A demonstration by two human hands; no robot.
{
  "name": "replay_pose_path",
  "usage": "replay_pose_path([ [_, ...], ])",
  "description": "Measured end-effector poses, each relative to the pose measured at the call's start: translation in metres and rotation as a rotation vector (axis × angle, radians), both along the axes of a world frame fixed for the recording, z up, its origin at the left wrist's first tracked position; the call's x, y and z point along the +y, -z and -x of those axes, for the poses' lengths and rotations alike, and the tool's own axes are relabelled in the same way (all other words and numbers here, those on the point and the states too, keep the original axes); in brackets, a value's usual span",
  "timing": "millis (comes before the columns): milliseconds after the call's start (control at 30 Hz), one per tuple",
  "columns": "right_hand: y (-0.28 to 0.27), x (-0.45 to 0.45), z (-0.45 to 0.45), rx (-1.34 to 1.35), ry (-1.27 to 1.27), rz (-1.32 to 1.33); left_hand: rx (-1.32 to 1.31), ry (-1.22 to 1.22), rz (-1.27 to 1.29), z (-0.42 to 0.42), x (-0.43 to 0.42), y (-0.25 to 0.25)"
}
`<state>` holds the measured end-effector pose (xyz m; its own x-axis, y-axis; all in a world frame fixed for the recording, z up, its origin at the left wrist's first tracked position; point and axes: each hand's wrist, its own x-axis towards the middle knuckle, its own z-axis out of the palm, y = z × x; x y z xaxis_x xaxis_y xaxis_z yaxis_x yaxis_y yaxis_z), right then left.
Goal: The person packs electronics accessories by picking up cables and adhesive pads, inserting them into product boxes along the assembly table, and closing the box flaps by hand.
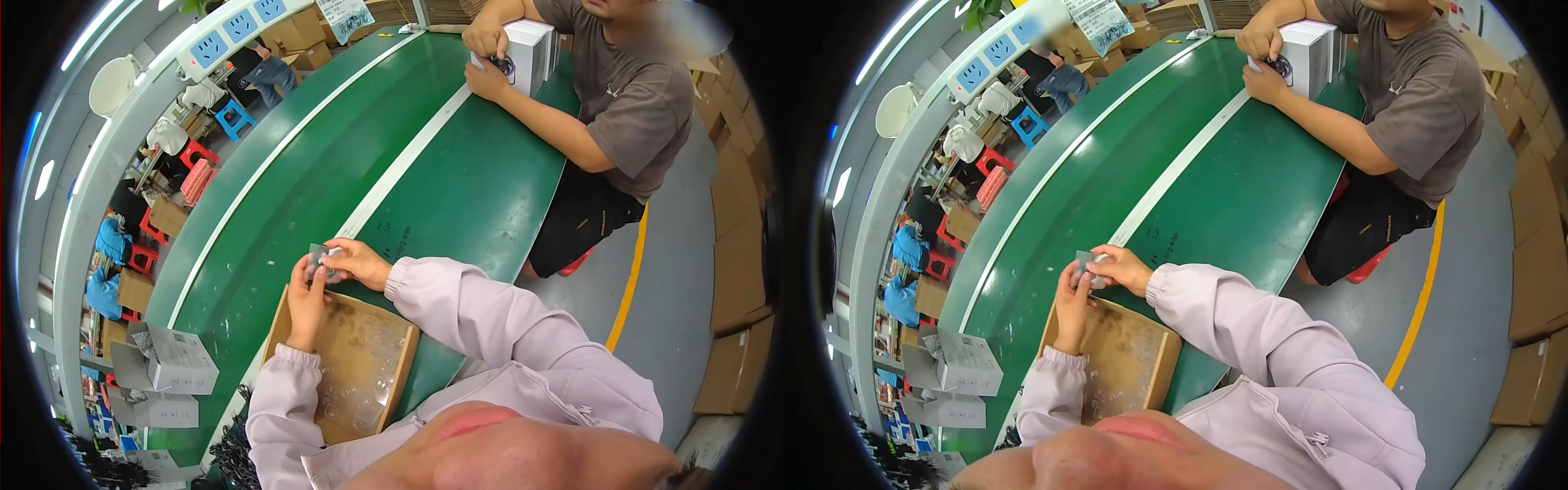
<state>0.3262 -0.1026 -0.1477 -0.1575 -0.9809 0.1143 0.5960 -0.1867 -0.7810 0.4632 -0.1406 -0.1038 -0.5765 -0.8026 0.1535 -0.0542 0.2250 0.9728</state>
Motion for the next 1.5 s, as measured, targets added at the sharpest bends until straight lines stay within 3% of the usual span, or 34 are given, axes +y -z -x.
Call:
replay_pose_path([
  [67,0.003,-0.003,0.0,0.047,0.01,0.084,-0.023,-0.005,-0.036,0.0,0.002,-0.008],
  [200,-0.009,0.006,-0.001,0.031,-0.092,-0.015,-0.043,0.005,-0.212,-0.017,-0.002,-0.024],
  [267,-0.012,0.011,0.002,0.036,-0.113,-0.054,0.202,0.077,-0.263,-0.038,-0.011,-0.025],
  [333,-0.012,0.008,0.002,0.025,-0.122,-0.078,0.119,-0.185,-0.126,-0.055,0.002,-0.058],
  [433,-0.003,0.003,0.006,0.086,-0.094,-0.134,0.229,-0.377,0.137,-0.098,-0.042,-0.07],
  [467,0.001,0.001,-0.001,0.133,-0.044,-0.144,0.214,-0.541,0.274,-0.152,-0.053,-0.079],
  [600,0.008,-0.003,0.0,0.19,-0.099,-0.173,0.311,-0.83,0.617,-0.243,-0.106,-0.095],
  [733,0.005,-0.004,0.001,0.199,-0.137,-0.177,0.206,-1.27,0.709,-0.292,-0.117,-0.1],
  [767,0.004,-0.001,0.002,0.208,-0.13,-0.187,0.224,-1.281,0.711,-0.297,-0.117,-0.097],
  [867,0.003,0.001,0.001,0.22,-0.141,-0.169,-0.327,-1.322,0.959,-0.3,-0.114,-0.089],
  [1033,0.002,0.0,0.001,0.224,-0.159,-0.169,-0.35,-1.3,0.899,-0.313,-0.14,-0.087],
  [1133,0.007,-0.001,0.0,0.221,-0.163,-0.153,-0.509,-1.286,0.775,-0.317,-0.156,-0.084],
  [1500,0.004,-0.008,0.001,0.198,-0.201,-0.141,-0.445,-1.118,0.64,-0.317,-0.193,-0.084],
])
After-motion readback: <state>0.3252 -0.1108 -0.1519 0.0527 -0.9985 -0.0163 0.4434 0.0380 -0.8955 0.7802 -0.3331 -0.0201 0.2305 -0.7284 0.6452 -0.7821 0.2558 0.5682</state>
